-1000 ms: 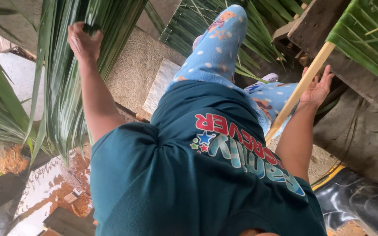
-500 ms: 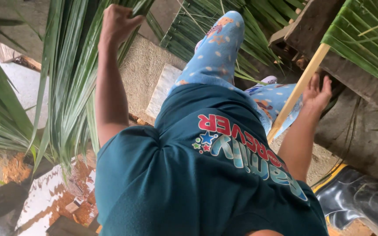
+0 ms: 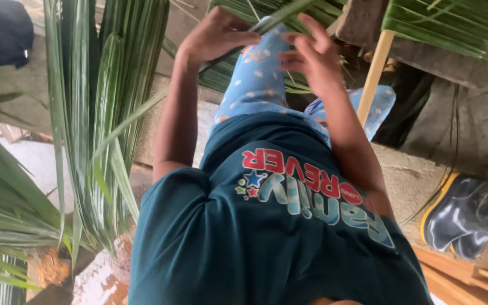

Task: Weaving palm leaves onto a wooden frame to create a thatched panel

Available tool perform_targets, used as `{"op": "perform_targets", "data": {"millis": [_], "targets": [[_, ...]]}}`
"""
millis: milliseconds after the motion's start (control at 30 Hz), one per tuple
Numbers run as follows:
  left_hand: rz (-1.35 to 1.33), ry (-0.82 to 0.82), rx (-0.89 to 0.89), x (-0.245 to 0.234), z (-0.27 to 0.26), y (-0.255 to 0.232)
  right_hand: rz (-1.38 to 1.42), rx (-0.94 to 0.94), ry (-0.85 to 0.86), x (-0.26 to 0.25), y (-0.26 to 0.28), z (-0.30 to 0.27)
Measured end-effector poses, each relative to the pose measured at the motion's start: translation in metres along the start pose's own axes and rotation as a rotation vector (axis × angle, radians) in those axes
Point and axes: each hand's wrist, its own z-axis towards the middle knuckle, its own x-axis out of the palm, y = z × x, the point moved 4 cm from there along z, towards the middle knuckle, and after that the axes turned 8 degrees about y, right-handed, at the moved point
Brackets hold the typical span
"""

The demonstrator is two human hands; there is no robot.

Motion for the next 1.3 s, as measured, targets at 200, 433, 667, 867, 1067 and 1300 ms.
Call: {"op": "perform_targets", "data": {"millis": [200, 433, 667, 867, 1067, 1300], "targets": [[-0.130, 0.060, -0.001, 0.012, 0.021, -0.031, -0.023, -0.233, 0.132, 0.013, 0.006, 0.021], [-0.359, 0.140, -0.019, 0.026, 0.034, -0.020, 0.070, -0.117, 0.043, -0.006, 0.013, 0.005], [0.020, -0.170, 0.105, 0.045, 0.045, -0.014, 0.194, -0.097, -0.050, -0.028, 0.021, -0.012], [0.062, -0.294, -0.015, 0.068, 0.042, -0.020, 0.136, -0.048, -0.094, -0.032, 0.023, -0.010], [0.160, -0.306, -0.071, 0.075, 0.045, -0.028, 0.125, -0.028, -0.150, -0.033, 0.025, -0.007], [0.137, -0.213, -0.134, 0.082, 0.056, -0.034, 0.080, -0.013, -0.315, -0.036, 0.020, -0.012]]}}
